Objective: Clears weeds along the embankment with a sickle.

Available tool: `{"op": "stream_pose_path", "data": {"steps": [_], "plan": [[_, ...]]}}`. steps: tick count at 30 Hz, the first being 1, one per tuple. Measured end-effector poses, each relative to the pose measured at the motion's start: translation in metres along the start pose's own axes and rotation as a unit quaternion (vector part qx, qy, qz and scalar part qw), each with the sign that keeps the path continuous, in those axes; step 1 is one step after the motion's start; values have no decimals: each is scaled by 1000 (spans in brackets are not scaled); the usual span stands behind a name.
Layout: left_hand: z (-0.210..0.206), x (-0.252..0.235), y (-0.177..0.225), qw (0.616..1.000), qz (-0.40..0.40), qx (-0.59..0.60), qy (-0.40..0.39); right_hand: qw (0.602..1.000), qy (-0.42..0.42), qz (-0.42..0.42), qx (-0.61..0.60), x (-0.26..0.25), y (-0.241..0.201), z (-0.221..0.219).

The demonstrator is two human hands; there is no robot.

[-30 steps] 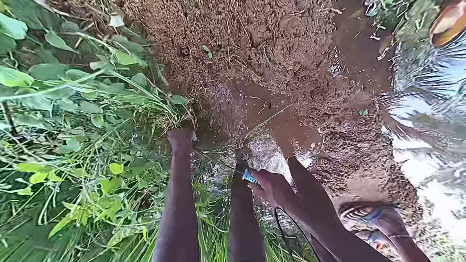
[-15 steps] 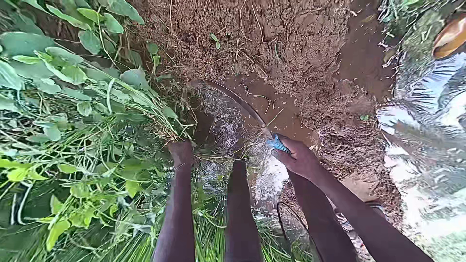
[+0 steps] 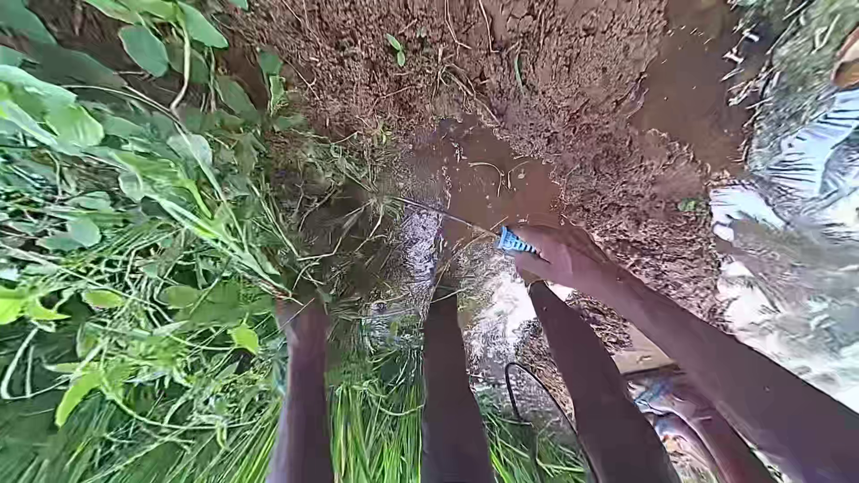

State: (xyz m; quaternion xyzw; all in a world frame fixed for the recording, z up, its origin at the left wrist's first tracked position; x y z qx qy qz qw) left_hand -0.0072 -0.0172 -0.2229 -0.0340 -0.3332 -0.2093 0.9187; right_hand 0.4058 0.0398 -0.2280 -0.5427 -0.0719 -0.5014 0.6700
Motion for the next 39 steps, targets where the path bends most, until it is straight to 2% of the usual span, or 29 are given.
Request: {"op": "stream_pose_path", "data": {"steps": [4,8,10,12,13,15,16,18,20,22,25,29,33,35,37,39], "plan": [[1,-7,10,992,12,120,42,1000,-12,-14,16,-9,2,-19],[-9,-23,40,965,-2,255,62,996,74,25,-51,1,-13,-39],[-26,-37,53,946,-10,318,64,985,125,-8,-122,24,-20,-50],[-40,-38,56,952,-39,300,54,972,133,-74,-176,44,-27,-60],[-43,-35,55,967,-40,249,45,965,125,-114,-202,50,-31,-66],[-50,-30,60,989,-13,147,29,936,87,-187,-284,40,-38,-70],[-52,-28,63,991,11,129,22,910,64,-214,-348,29,-45,-70],[-55,-23,72,994,20,105,2,856,23,-245,-455,1,-58,-77],[-62,-21,85,997,2,68,-31,835,-21,-235,-496,-20,-72,-94],[-78,-26,102,997,-6,63,-41,846,-75,-212,-483,-25,-89,-113],[-98,-37,120,990,-53,125,-34,874,-104,-184,-438,-12,-107,-125],[-112,-44,108,984,-33,177,2,902,-126,-177,-372,13,-99,-119],[-102,-56,86,997,73,-21,-12,917,-155,-176,-323,31,-92,-107],[-90,-59,72,999,51,-5,-14,927,-134,-173,-306,39,-94,-99],[-84,-66,62,996,19,90,-17,944,-55,-166,-279,50,-89,-83],[-80,-63,55,991,-19,130,-31,955,18,-159,-248,65,-74,-67]]}}
Point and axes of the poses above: each hand's wrist, its own x-axis away from the middle knuckle, its own z-axis out of the back of the hand, y = z × x, the point moved 2 cm from there along -x, towards the middle knuckle, and after that the axes turned 4 degrees about z, right-handed, at the moved point
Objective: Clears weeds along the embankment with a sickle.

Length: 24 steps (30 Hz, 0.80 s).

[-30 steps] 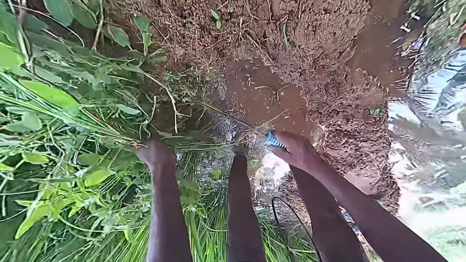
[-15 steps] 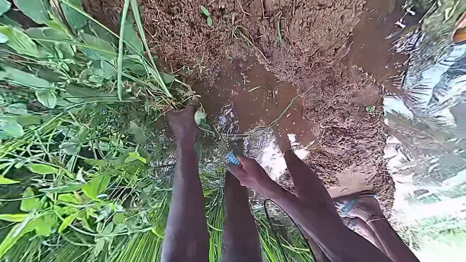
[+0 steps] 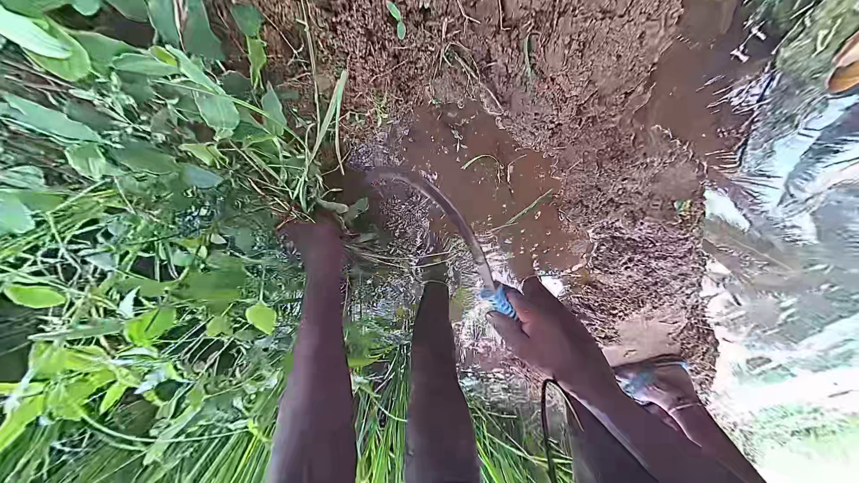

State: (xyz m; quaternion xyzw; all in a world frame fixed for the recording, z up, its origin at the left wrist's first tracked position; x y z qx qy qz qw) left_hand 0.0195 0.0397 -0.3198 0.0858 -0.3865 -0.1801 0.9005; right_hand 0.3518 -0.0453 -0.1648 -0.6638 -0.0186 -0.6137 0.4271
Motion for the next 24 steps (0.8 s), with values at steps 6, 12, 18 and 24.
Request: {"op": "stream_pose_path", "data": {"steps": [6,12,18,24], "plan": [[20,34,6,998,-30,-53,-32,984,36,176,-4,-57,-4,35],[51,72,-8,990,-15,-140,-22,944,-120,173,255,-170,-81,9],[92,73,-50,997,-32,-76,-3,934,-66,187,298,-151,-37,4],[116,83,-144,999,-7,-30,-16,962,-2,72,263,4,95,128]]}}
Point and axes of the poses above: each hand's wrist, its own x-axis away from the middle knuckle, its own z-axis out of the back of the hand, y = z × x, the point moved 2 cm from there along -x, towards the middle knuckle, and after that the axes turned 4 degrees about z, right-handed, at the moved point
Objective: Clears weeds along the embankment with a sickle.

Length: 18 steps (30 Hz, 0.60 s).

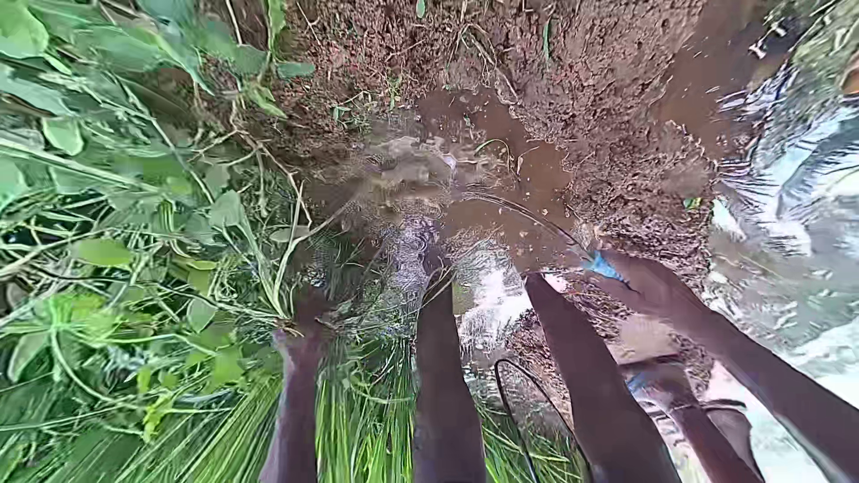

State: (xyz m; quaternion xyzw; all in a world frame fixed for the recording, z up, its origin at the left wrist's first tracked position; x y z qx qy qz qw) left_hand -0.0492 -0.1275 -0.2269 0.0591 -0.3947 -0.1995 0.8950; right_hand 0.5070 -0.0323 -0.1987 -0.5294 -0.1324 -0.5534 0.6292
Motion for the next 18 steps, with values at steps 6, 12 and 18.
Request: {"op": "stream_pose_path", "data": {"steps": [6,12,18], "plan": [[0,-25,-26,987,87,122,56,996,7,-31,-82,3,-22,-22],[5,-20,27,979,146,107,99,990,19,4,-143,-49,-82,-68],[-10,1,45,961,106,223,122,988,-17,-8,-154,-62,-102,-79]]}}
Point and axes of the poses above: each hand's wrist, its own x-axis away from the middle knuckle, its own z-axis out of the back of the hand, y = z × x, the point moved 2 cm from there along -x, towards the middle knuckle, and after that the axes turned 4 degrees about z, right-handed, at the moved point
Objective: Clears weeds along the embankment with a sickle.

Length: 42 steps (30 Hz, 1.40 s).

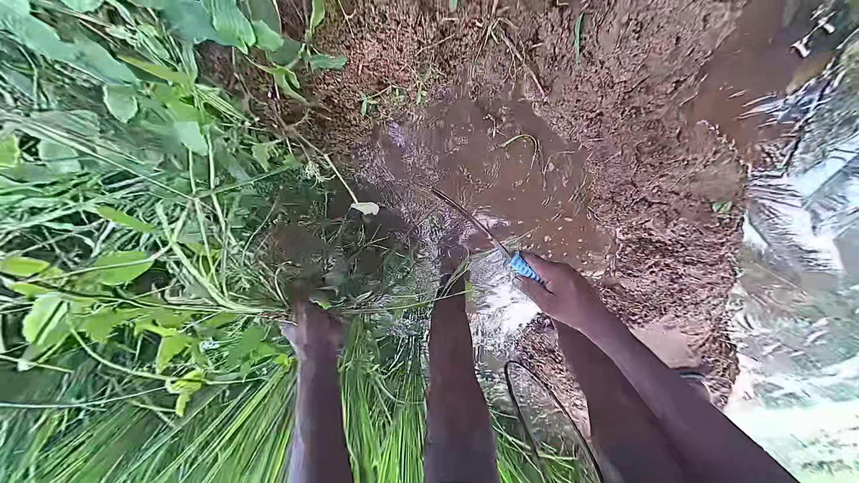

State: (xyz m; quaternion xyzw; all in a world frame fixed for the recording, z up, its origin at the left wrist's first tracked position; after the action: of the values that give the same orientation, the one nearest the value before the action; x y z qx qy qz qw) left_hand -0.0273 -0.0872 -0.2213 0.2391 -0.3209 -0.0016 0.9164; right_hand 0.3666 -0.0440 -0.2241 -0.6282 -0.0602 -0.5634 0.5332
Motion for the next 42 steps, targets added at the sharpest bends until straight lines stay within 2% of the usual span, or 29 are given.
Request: {"op": "stream_pose_path", "data": {"steps": [2,4,7,10,13,15,18,20,23,25,27,29,31,33,37,40,42], "plan": [[1,7,0,999,-9,35,-13,1000,2,-4,16,7,-3,7],[-4,12,8,998,-12,60,7,999,31,6,27,14,-7,15],[-21,11,33,986,-13,164,5,995,93,40,24,17,-14,29],[-38,-8,65,962,-17,271,9,991,121,59,18,8,-31,50],[-43,-26,87,969,-29,241,32,994,91,55,23,-8,-49,61],[-40,-33,83,980,-16,193,43,995,57,69,39,-27,-65,58],[-41,-31,65,987,6,155,52,988,21,138,66,-70,-103,40],[-50,-23,55,988,19,153,23,981,1,171,96,-101,-133,30],[-77,-18,59,989,21,145,-30,969,4,202,143,-125,-152,25],[-101,-18,76,987,31,144,-59,973,19,195,119,-105,-143,35],[-122,-18,96,980,11,171,-106,984,48,163,42,-65,-117,41],[-134,-21,102,965,-3,233,-121,985,94,131,-65,-29,-89,41],[-139,-15,101,956,2,265,-123,983,111,91,-116,-19,-73,47],[-140,-10,102,952,21,283,-119,988,89,89,-86,-46,-71,58],[-139,-9,103,947,49,306,-88,982,6,190,18,-152,-109,49],[-146,-17,118,953,17,292,-79,972,-99,189,101,-226,-144,37],[-148,-22,137,968,-8,246,-58,966,-139,174,130,-248,-161,34]]}}
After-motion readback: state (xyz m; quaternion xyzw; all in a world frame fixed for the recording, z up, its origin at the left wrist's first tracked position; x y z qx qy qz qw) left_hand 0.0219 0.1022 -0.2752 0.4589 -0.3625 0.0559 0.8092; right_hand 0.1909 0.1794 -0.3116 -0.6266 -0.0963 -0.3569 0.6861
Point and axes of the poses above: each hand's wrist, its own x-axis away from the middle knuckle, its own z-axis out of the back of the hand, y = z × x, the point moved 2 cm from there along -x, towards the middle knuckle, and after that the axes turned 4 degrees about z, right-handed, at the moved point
